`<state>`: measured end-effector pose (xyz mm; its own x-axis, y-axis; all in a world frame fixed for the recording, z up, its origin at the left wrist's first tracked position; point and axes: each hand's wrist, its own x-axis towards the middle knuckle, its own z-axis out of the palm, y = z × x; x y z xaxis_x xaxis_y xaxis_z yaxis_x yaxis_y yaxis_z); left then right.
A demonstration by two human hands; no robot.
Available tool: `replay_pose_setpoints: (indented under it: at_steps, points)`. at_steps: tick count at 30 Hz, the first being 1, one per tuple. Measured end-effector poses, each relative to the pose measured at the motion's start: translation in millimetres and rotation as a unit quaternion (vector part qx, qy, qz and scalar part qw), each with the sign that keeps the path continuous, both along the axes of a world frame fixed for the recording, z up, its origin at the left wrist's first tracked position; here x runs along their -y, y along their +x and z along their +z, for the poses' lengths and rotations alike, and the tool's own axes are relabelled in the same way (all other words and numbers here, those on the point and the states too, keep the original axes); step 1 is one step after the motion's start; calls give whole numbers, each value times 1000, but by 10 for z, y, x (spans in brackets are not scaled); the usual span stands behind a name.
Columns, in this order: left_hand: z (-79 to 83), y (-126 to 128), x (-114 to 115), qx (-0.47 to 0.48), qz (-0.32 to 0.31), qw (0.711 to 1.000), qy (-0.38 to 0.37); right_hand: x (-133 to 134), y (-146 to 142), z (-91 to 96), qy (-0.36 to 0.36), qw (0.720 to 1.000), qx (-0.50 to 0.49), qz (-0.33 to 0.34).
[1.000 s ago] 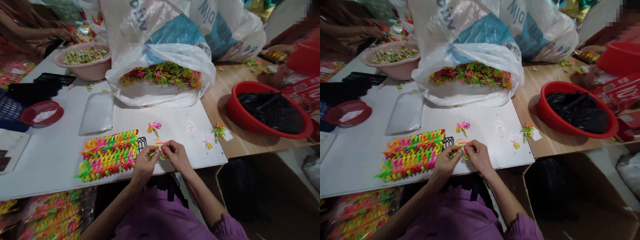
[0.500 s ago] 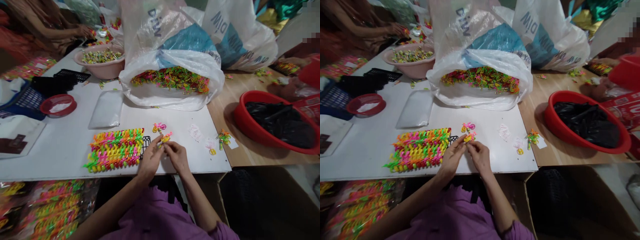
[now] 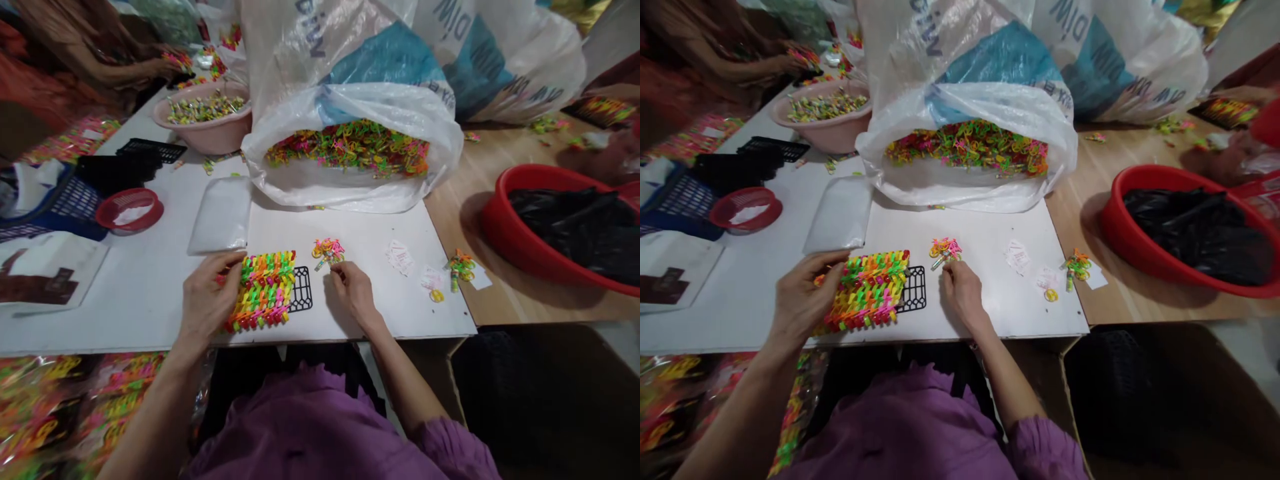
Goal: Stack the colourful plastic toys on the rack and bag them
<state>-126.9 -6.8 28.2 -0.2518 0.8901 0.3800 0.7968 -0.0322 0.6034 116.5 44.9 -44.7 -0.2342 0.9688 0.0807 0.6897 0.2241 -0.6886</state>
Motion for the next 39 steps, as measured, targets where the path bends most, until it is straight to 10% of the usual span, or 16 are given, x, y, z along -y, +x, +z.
replay_pose_setpoints:
  at_steps: [7, 14, 22, 26, 30, 39]
  points:
    - [56, 161, 189, -63, -112, 992, -15, -363, -205, 6, 129, 946, 257, 152]
    - [-337, 371, 431, -155, -236, 957, -66, 150, 307, -101, 164, 925, 209, 271]
    - [-417, 455, 279, -154, -214, 964, -33, 257, 165, -61, 7, 976, 216, -12]
    - [-388, 494, 261, -146, -225, 963, -35, 149, 27, 3, -102, 994, 25, -27]
    - [-395, 508, 247, -130, -217, 966, -49, 242, -187, -76, -158, 956, -248, 16]
    - [-361, 529, 268, -120, -216, 968, -47, 473, -542, -332, -55, 984, -166, 36]
